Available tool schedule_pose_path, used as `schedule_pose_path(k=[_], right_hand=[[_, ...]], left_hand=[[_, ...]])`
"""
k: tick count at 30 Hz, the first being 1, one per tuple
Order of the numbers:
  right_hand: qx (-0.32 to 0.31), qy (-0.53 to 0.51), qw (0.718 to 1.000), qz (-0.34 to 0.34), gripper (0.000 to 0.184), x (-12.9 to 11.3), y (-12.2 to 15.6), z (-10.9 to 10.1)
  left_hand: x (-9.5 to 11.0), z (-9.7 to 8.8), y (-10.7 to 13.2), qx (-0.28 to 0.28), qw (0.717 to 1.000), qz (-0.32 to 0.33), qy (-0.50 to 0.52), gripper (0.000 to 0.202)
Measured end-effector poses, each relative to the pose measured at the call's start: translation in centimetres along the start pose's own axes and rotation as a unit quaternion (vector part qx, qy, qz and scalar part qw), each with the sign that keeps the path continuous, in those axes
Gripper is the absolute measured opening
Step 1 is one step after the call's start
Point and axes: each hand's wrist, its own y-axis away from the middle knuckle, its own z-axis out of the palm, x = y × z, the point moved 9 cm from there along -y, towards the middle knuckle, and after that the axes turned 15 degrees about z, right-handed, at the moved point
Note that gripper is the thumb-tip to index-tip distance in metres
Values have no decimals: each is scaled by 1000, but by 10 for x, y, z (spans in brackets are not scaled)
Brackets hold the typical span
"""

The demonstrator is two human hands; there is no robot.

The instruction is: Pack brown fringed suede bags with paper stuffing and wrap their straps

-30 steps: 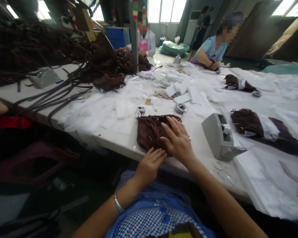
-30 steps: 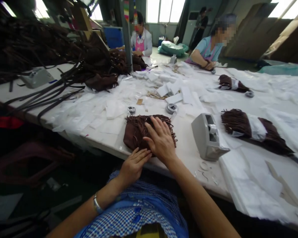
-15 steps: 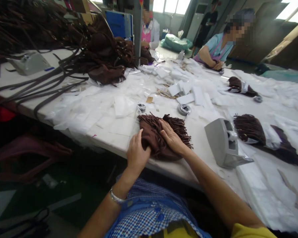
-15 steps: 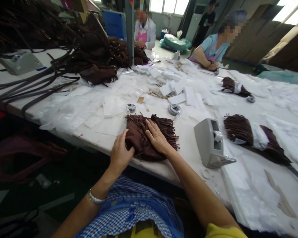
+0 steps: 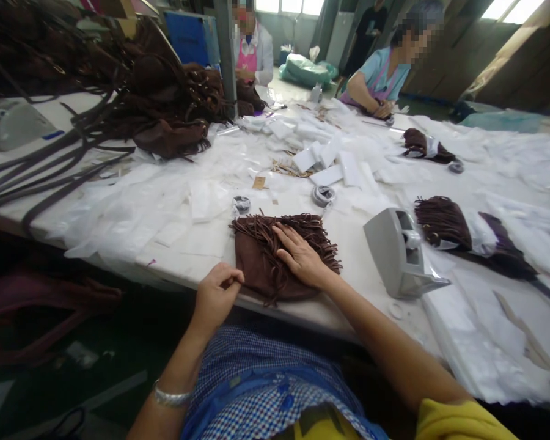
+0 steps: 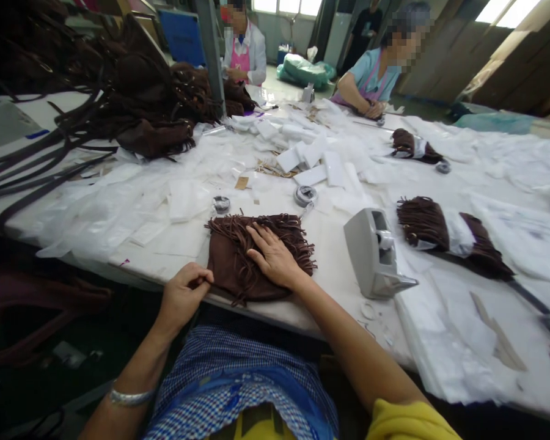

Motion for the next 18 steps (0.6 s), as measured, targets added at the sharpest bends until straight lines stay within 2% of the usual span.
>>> schedule_pose_path(k=[3, 5, 7, 9, 11, 13, 15, 16, 18], right_hand=[[13, -11, 1000, -4, 58, -2, 1, -2], [24, -3, 1000, 2, 58, -4, 3, -1], [34, 4, 999, 9, 58, -7, 4, 0], [48, -6, 999, 11, 59, -10, 6, -1], [60, -52, 997, 6, 57, -11, 6, -6], [78, -138, 987, 16, 54, -3, 6, -17], [107, -240, 964, 48, 52, 13, 6, -30], [121, -283, 949, 69, 52, 23, 7, -35], [141, -341, 925, 96, 54, 37, 8, -41]], left_hand=[[7, -3, -4, -125, 986, 7, -111, 19], [18, -11, -10, -174, 965, 17, -196, 21], [40, -21, -20, -157, 954, 44, -252, 25], [73, -21, -31, -96, 962, 94, -237, 26], [105, 2, -37, -78, 971, 163, -159, 25], [125, 42, -35, -143, 956, 231, -114, 24], [123, 67, -28, -185, 935, 259, -158, 23], [113, 68, -26, -186, 931, 245, -198, 23], [83, 47, -21, -166, 926, 182, -285, 24]])
